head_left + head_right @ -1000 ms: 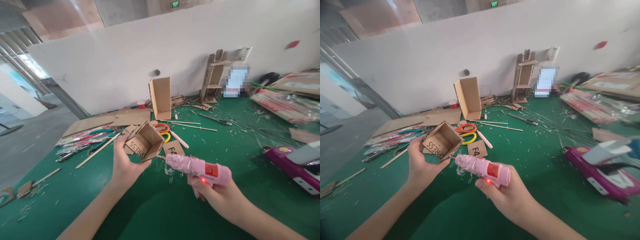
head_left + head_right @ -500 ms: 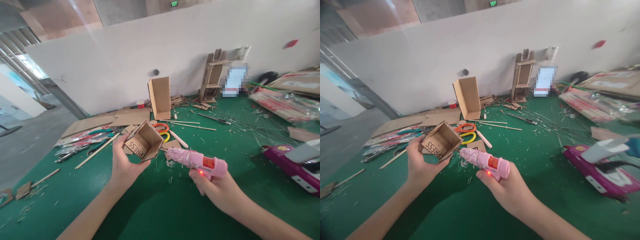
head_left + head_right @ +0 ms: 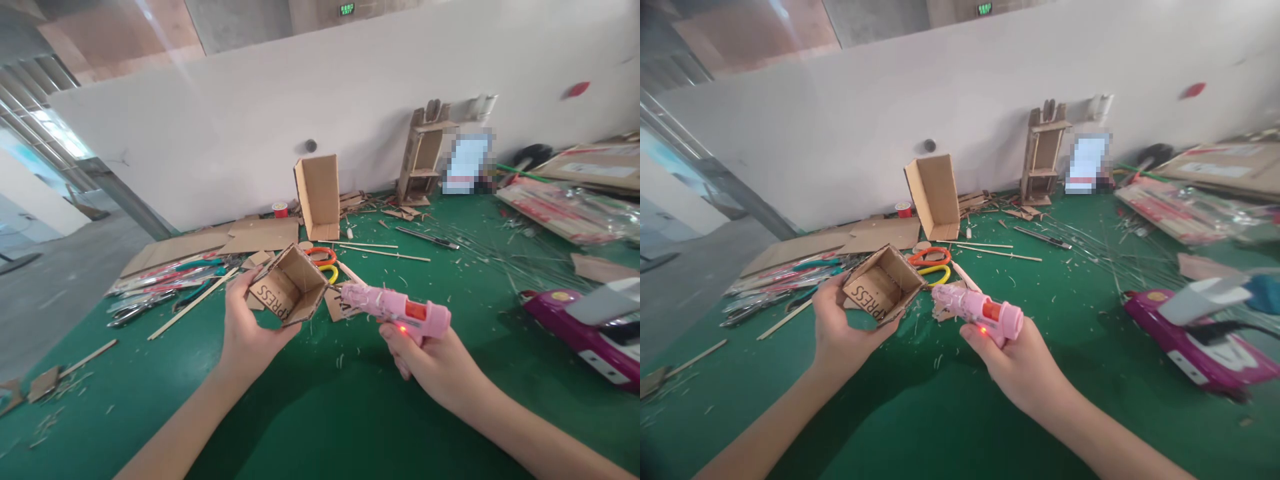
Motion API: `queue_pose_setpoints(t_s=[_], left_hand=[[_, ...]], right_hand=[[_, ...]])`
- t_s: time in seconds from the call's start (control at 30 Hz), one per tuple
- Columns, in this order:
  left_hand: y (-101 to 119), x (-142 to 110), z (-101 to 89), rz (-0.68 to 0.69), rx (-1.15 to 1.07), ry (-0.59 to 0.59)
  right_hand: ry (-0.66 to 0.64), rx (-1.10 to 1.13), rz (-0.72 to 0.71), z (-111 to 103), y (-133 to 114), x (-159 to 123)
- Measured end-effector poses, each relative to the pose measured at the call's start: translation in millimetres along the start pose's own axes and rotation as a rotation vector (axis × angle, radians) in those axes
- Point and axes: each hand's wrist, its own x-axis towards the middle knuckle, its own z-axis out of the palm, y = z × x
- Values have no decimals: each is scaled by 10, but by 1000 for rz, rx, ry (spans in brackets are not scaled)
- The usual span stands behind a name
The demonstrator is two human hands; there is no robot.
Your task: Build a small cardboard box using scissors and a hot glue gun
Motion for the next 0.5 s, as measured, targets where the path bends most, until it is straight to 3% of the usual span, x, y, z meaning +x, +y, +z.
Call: queue_pose_setpoints(t_s=[0.5], left_hand=[[15,12,3,-6,8,-13]], right_hand=[[-30,-25,84,-30,-1,-3]])
